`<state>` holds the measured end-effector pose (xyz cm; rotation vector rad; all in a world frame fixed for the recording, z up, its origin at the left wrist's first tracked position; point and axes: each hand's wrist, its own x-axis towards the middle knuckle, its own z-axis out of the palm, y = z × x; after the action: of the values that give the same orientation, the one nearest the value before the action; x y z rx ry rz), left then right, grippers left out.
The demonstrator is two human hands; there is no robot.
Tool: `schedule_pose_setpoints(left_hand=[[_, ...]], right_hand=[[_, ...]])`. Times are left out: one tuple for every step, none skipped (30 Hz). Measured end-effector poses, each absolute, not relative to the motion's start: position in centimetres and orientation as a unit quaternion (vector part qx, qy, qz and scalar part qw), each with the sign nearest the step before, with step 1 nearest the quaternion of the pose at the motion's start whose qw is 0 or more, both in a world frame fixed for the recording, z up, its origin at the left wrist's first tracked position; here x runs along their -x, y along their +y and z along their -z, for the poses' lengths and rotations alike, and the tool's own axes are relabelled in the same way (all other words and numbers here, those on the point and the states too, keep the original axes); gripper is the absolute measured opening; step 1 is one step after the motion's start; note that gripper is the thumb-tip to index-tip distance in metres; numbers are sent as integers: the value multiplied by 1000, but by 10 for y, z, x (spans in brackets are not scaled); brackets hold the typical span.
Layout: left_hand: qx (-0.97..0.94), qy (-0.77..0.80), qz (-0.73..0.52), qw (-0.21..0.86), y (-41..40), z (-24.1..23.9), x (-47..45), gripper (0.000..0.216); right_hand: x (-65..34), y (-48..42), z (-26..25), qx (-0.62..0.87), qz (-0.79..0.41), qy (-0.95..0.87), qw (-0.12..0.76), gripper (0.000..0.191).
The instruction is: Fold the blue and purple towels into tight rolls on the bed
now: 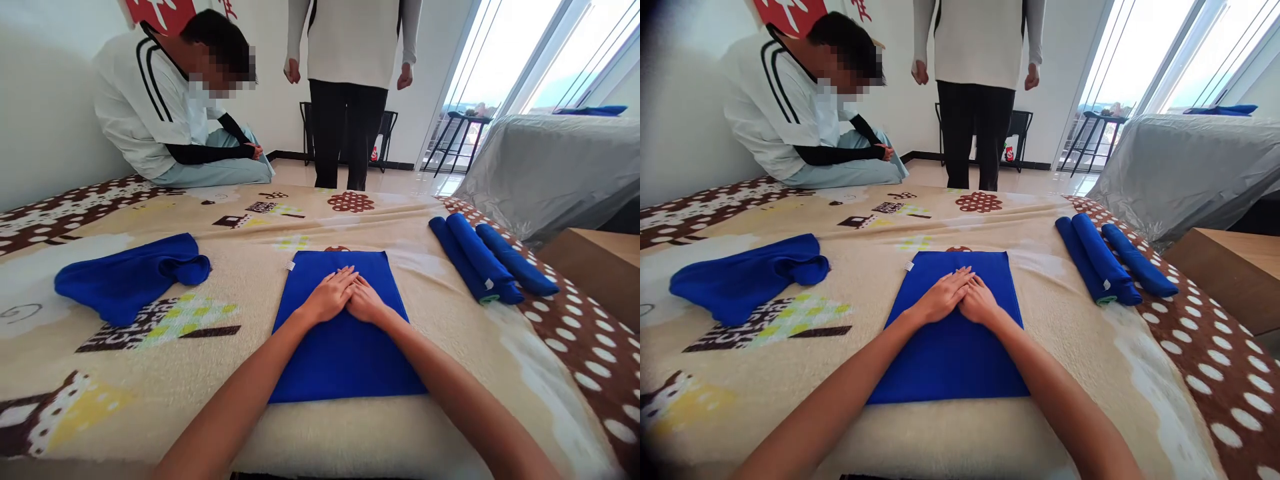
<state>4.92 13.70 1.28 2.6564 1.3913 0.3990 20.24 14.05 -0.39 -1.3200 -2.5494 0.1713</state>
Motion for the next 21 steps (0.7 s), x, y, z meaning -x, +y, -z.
schedule_pose_setpoints(left_hand=[[-867,479,-123,56,150,-4,-40,51],[-854,504,-115,53,160,3,-26,52],[-837,535,-110,47,167,9,-10,54],[-815,568,-107,40,171,14,6,56],[-793,600,-104,33,173,17,22,59],[-772,627,-101,26,174,18,36,60],[-755,648,-98,22,174,18,47,60],[-743,662,-94,19,174,18,54,60],[-736,671,-90,16,174,16,58,59],[-732,676,-87,14,175,15,57,58],[-729,679,-85,10,176,13,54,56],[-727,681,-85,3,178,11,47,55],[-727,681,-88,-6,180,9,38,53],[-732,675,-94,-15,183,7,26,52],[-741,664,-99,-22,187,6,14,53],[-756,646,-103,-25,191,6,1,53],[-772,626,-104,-23,196,6,-9,54],[-787,608,-103,-18,201,8,-17,55],[-796,596,-102,-12,206,10,-20,54],[-798,594,-103,-8,211,12,-19,53],[-791,602,-105,-7,215,15,-13,52]], right_hand=[[-210,155,9,469,-60,-872,126,49],[-223,166,13,489,-60,-861,123,51],[-238,175,18,516,-59,-846,122,54],[-256,180,21,545,-57,-828,121,58],[-273,184,24,572,-55,-810,119,62],[-288,186,27,594,-54,-794,115,64],[-300,187,28,610,-54,-783,110,66],[-309,188,29,621,-54,-775,105,66],[-314,188,29,628,-54,-770,100,65],[-315,189,28,633,-52,-766,96,64],[-311,190,26,638,-48,-762,94,63],[-302,191,24,642,-42,-760,96,62],[-290,192,21,641,-36,-760,100,61],[-275,194,18,633,-30,-766,106,60],[-259,196,15,617,-27,-779,111,59],[-242,198,12,593,-29,-796,114,58],[-227,201,11,567,-35,-815,115,57],[-215,204,10,543,-43,-831,113,56],[-208,208,11,527,-51,-841,112,55],[-207,212,12,524,-57,-843,112,55],[-211,216,14,533,-61,-836,114,57]])
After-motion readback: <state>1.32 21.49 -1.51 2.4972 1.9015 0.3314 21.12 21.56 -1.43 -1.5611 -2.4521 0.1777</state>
